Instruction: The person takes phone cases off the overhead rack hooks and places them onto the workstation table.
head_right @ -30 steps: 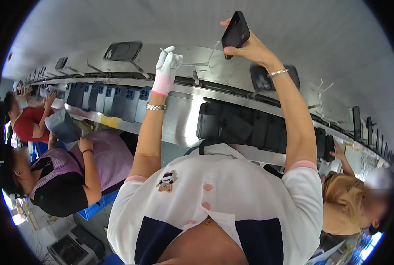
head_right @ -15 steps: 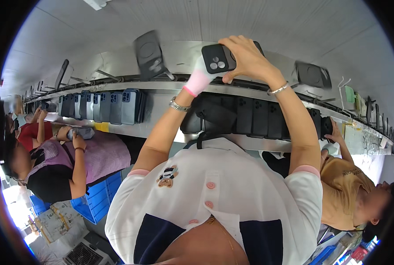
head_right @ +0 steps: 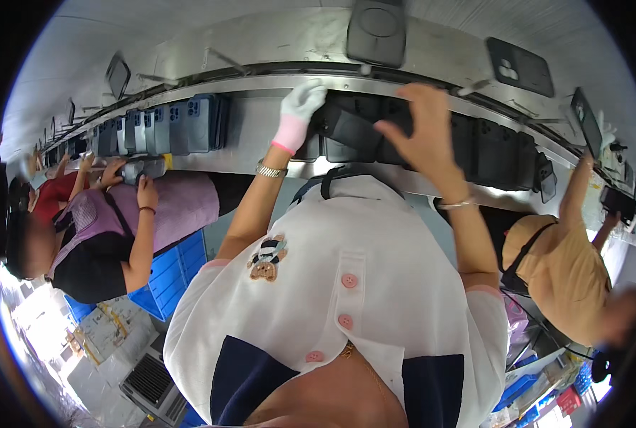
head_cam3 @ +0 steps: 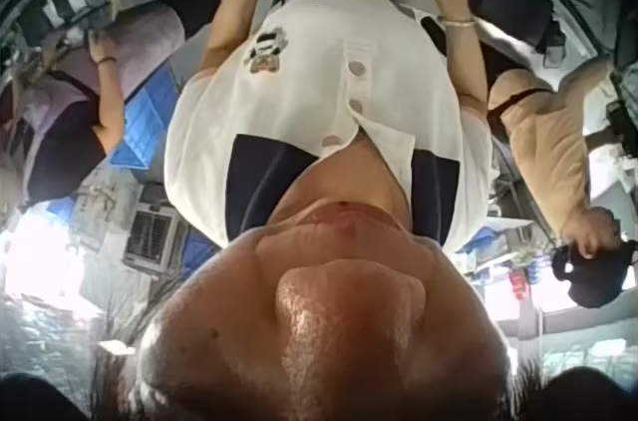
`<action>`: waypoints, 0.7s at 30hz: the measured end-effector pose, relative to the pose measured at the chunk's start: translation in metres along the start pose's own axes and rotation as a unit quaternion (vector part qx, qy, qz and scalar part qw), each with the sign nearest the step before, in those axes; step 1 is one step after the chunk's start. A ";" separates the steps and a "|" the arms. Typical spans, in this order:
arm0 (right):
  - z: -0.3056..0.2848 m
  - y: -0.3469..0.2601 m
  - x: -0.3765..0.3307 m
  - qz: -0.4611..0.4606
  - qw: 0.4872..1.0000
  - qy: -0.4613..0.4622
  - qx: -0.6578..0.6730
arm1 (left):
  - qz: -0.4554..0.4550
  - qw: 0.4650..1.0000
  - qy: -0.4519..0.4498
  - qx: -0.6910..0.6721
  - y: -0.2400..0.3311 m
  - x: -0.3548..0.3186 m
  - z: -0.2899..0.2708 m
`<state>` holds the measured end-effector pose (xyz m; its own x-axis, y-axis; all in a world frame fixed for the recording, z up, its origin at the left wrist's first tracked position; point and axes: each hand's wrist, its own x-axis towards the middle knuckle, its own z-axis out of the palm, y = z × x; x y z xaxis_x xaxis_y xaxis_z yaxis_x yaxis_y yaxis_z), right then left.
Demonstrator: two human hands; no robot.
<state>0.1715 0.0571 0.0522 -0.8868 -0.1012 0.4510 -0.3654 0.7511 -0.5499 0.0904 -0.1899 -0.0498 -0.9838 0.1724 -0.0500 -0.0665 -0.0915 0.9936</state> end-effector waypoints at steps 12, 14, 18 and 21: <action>0.167 0.027 -0.045 0.118 0.978 -0.172 -0.025 | -0.007 0.994 0.105 0.030 0.004 -0.045 -0.114; 0.151 0.026 -0.046 0.132 0.971 -0.190 0.054 | -0.014 0.990 0.138 -0.022 0.010 -0.037 -0.138; 0.089 -0.039 0.004 0.158 0.915 -0.259 0.265 | 0.099 0.960 0.261 -0.033 0.057 -0.007 -0.180; 0.057 -0.092 0.053 0.104 0.882 -0.264 0.377 | 0.144 0.909 0.362 0.147 0.081 0.033 -0.207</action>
<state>0.1420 -0.0546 0.0862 -0.8922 -0.4517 0.0056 -0.0880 0.1616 -0.9829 0.0181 -0.3951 0.0082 -0.8121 -0.5186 0.2677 0.1529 0.2536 0.9552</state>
